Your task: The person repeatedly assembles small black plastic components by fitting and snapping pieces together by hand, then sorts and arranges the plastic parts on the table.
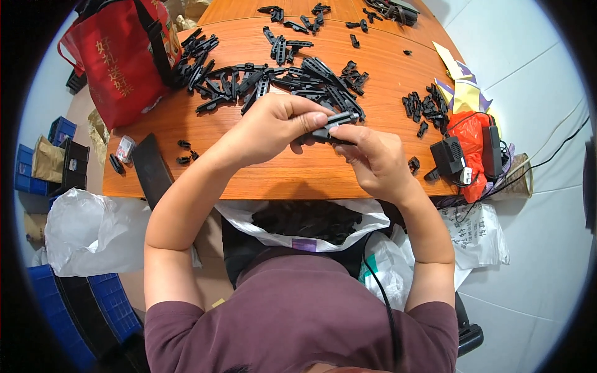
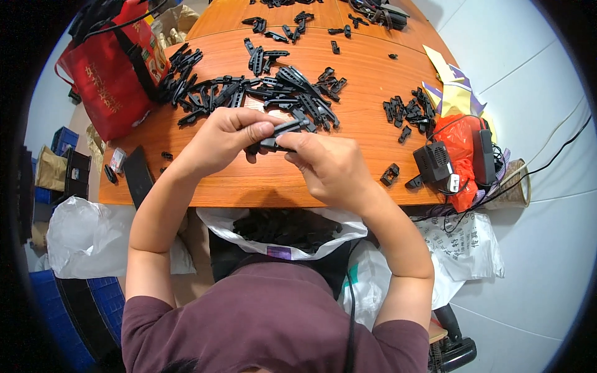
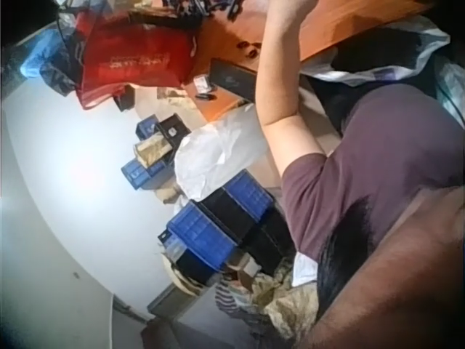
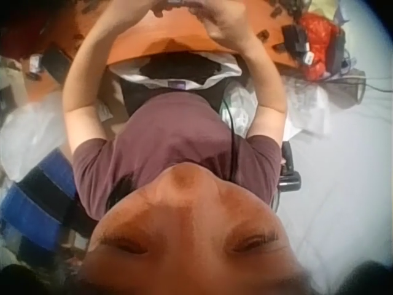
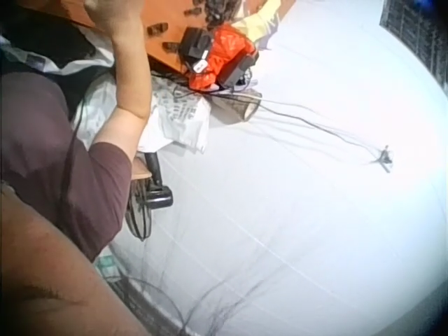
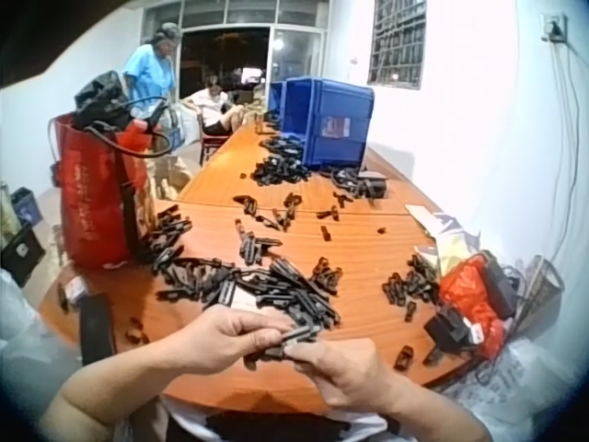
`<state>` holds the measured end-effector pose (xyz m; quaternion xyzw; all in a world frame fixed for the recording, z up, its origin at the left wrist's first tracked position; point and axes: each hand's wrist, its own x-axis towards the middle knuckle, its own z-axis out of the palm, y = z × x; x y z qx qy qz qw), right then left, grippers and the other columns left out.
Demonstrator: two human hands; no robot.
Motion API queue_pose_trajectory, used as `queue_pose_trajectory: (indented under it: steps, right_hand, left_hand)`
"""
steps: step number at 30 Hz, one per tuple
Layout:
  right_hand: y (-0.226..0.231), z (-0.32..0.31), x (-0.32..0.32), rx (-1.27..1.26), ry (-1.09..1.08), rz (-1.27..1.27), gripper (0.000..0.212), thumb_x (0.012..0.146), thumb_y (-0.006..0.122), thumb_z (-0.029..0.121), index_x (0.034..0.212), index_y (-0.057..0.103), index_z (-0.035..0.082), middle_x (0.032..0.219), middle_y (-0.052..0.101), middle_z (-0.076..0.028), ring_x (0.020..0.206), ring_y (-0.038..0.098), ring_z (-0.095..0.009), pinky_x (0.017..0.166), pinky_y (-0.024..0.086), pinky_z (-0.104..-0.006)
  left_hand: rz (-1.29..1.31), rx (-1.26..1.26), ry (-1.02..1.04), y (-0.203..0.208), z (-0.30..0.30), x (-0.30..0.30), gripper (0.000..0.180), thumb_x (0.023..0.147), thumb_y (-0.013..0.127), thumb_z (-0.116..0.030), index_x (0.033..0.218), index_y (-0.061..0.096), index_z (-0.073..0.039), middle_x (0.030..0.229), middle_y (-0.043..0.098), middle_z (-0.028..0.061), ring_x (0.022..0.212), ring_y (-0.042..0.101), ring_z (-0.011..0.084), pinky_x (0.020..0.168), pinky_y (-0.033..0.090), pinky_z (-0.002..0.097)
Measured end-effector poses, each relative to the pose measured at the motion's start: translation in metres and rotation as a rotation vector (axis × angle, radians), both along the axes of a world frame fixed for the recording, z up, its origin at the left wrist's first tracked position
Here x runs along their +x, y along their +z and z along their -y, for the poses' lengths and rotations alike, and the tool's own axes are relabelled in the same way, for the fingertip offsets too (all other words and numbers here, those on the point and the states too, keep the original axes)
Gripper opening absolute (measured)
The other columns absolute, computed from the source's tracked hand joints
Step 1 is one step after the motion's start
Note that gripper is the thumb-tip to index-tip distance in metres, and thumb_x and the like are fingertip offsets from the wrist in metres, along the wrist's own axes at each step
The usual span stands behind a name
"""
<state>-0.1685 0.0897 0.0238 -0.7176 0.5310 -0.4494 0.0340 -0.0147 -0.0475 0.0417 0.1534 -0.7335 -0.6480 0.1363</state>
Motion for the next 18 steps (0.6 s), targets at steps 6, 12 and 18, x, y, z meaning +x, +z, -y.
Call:
queue_pose_trajectory:
  steps: [6, 12, 18]
  right_hand:
    - [0.000, -0.004, 0.009, -0.054, -0.110, -0.079, 0.027, 0.074, 0.066, 0.001, 0.098, 0.055, 0.004, 0.081, 0.065, -0.010, 0.064, 0.063, -0.026, 0.053, 0.048, -0.0340]
    - [-0.003, -0.008, 0.006, -0.019, -0.080, -0.019, 0.029, 0.074, 0.066, 0.001, 0.100, 0.053, 0.004, 0.078, 0.064, -0.011, 0.062, 0.062, -0.027, 0.052, 0.047, -0.0339]
    - [0.013, -0.012, 0.025, -0.059, -0.335, -0.032, 0.034, 0.072, 0.067, 0.002, 0.103, 0.054, 0.003, 0.077, 0.061, -0.012, 0.064, 0.061, -0.027, 0.055, 0.047, -0.0339]
  left_hand:
    - [-0.102, -0.497, 0.016, -0.003, -0.006, 0.003, 0.028, 0.085, 0.063, -0.019, 0.108, 0.063, -0.003, 0.081, 0.065, 0.0072, 0.068, 0.061, 0.0132, 0.059, 0.049, 0.0251]
    - [-0.255, -0.793, 0.034, -0.002, -0.017, 0.010, 0.048, 0.066, 0.079, -0.018, 0.108, 0.061, -0.004, 0.086, 0.064, 0.0116, 0.074, 0.061, 0.0240, 0.066, 0.048, 0.0313]
    - [-0.400, -0.927, 0.151, -0.010, -0.019, 0.006, 0.038, 0.067, 0.075, -0.008, 0.103, 0.062, -0.002, 0.082, 0.064, 0.0113, 0.069, 0.062, 0.0256, 0.062, 0.048, 0.0316]
